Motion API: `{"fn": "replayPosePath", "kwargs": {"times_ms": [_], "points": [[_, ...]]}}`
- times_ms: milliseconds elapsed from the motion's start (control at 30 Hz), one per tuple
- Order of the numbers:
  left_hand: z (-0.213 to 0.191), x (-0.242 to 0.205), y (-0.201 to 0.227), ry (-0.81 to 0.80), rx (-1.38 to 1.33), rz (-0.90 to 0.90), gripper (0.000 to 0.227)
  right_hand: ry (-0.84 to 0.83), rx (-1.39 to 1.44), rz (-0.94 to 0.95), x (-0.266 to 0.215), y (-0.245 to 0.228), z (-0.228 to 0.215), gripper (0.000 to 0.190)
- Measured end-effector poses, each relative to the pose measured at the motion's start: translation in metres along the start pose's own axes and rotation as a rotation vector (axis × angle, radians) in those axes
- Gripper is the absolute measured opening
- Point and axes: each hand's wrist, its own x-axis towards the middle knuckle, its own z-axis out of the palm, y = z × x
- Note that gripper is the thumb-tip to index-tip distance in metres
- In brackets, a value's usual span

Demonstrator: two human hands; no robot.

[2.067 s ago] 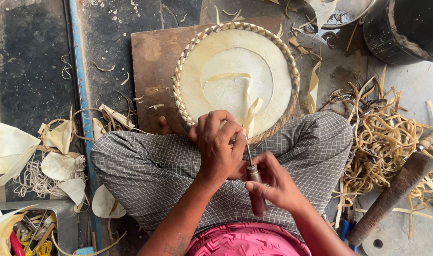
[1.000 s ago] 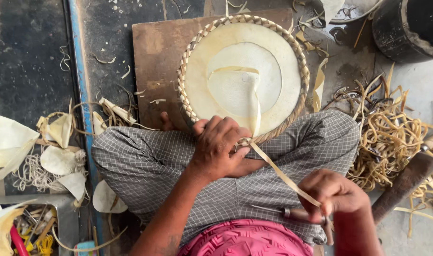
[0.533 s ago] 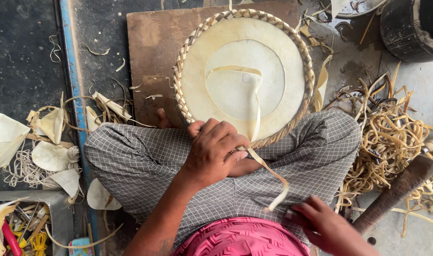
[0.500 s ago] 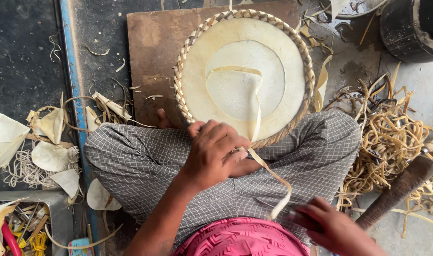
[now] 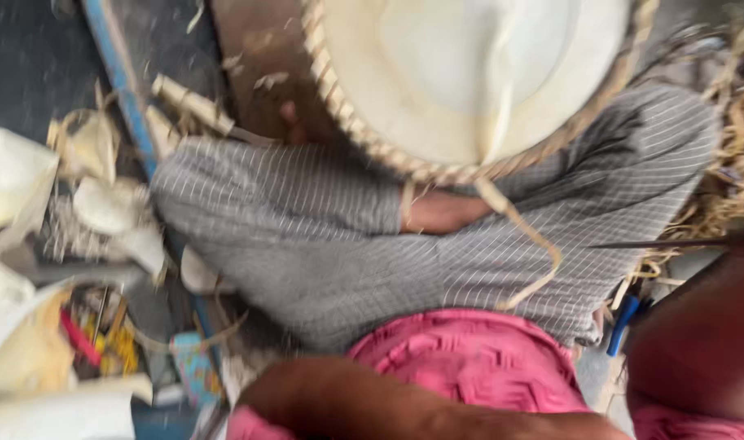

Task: The person sits cross-legged on the floor and weaves a light-colored strip around the rim of a drum. They use a metal hook tool to pull the strip through the existing weave and a wooden mallet to tighten the weave. The process is repeated around the circumference of the drum.

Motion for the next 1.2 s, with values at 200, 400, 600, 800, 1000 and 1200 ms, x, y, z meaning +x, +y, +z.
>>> {"fn": "replayPosePath", "kwargs": {"times_ms": [200,400,600,800,1000,1200], "points": [[-0.011,-0.017,-0.001,-0.063,-0.424,0.0,0.028,0.011,0.189,-0.123,0.064,-0.016,0.056,0.049],[-0.061,-0.007,0.006,-0.03,-0.551,-0.002,0.034,0.049,0.197,-0.148,0.081,-0.03,0.067,0.048],[-0.1,0.023,-0.024,0.349,0.577,-0.165,0.01,-0.012,0.155,-0.178,0.086,-0.051,0.073,0.048],[-0.087,0.018,-0.067,0.289,0.8,-0.131,0.025,-0.099,-0.028,-0.21,0.101,-0.076,0.075,0.048],[-0.081,0.019,-0.073,0.324,0.853,-0.052,0.026,-0.421,-0.601,-0.393,0.073,-0.144,0.041,0.048],[-0.081,0.028,-0.071,0.371,0.803,-0.052,0.02,-0.597,-1.156,0.09,0.05,-0.145,0.038,0.065]]}}
